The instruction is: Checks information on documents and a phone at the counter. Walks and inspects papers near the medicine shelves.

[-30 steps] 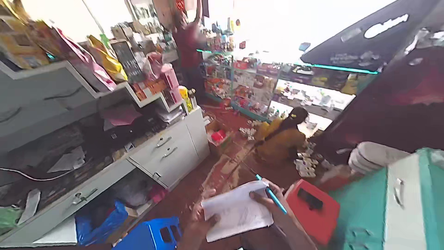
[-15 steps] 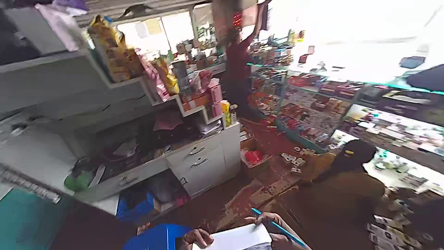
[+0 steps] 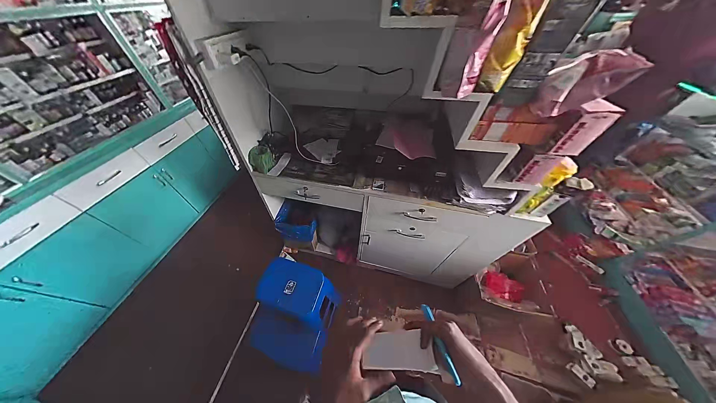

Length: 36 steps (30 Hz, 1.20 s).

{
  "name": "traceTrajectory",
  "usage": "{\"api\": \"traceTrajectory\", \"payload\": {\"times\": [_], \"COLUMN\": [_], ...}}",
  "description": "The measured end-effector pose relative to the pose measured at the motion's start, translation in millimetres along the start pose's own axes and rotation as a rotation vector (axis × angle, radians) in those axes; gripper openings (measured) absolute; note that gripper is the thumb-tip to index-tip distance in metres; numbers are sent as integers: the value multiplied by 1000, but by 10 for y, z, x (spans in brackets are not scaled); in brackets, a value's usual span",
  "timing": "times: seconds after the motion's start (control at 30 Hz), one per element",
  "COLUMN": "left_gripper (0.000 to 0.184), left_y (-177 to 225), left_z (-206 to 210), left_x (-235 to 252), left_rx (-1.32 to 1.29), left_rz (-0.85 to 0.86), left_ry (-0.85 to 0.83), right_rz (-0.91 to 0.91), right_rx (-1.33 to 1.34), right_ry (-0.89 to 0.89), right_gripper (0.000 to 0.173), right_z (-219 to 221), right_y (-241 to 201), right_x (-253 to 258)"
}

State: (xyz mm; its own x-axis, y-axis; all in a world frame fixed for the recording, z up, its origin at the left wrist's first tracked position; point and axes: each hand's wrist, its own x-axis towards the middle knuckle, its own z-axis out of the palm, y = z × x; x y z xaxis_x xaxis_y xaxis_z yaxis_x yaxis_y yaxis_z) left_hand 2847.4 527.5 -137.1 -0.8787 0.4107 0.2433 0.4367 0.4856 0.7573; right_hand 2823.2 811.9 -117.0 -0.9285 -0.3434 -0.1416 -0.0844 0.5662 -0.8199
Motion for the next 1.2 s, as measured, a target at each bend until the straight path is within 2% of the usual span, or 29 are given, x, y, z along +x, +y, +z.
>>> {"api": "traceTrajectory", "payload": {"times": [0.07,0.1,0.17,0.23,0.3,0.4,0.43,0.5,0.53,0.57,0.63,0.73,0.77,0.8,0.83,0.87,0.93,0.97,1.03,1.1,1.13,1.2], "left_gripper": [101,102,88,77,74,64,58,30,22,25,42,42,45,51,54,54,51,49,43,38,43,53], "left_y": [170,180,84,-31,-179,-540,-639,-750,-838,-946,-1190,-1627,-1785,-1929,-2056,-2188,-2464,-2610,-2843,-2999,-3132,-3257], "left_z": [122,153,174,160,122,120,129,166,177,157,58,-222,-355,-511,-671,-807,-1077,-1199,-1396,-1470,-1507,-1502], "left_x": [150,249,440,618,852,1276,1432,1781,1979,2181,2579,3316,3599,3900,4205,4484,5079,5361,5817,6180,6309,6455], "left_rx": [79,104,91,62,53,-141,-263,-552,-652,-704,-676,-571,-533,-508,-511,-540,-629,-657,-679,-626,-546,-156], "left_rz": [-50,-84,-132,-151,-232,-385,-493,-727,-808,-854,-852,-748,-708,-684,-685,-698,-722,-735,-754,-795,-809,-749], "left_ry": [-114,-166,-155,-68,-110,-106,-50,140,235,310,429,562,569,563,557,563,575,584,588,556,559,653], "right_rz": [-87,-138,-163,-210,-202,-56,-12,14,32,48,80,179,321,540,660,585,251,229,374,412,400,387], "right_rx": [42,99,342,642,773,744,724,656,630,623,616,434,371,340,331,328,361,402,479,515,538,666], "right_ry": [-84,-62,78,202,232,278,287,319,354,366,376,367,335,272,247,288,420,453,525,665,718,816], "right_gripper": [23,23,24,28,29,25,25,25,23,23,23,25,24,24,24,22,24,27,27,30,34,50], "right_z": [-31,-94,-266,-377,-518,-816,-954,-1252,-1400,-1534,-1712,-1908,-2034,-2190,-2256,-2191,-1974,-1951,-1986,-1952,-1931,-1944], "right_y": [-139,-256,-422,-243,-23,166,214,346,343,413,661,977,843,597,524,701,1308,1396,1275,1390,1458,1480], "right_x": [265,379,582,786,990,1318,1422,1585,1639,1692,1791,1859,1872,1930,1987,1945,1911,1955,2073,2163,2208,2339]}}
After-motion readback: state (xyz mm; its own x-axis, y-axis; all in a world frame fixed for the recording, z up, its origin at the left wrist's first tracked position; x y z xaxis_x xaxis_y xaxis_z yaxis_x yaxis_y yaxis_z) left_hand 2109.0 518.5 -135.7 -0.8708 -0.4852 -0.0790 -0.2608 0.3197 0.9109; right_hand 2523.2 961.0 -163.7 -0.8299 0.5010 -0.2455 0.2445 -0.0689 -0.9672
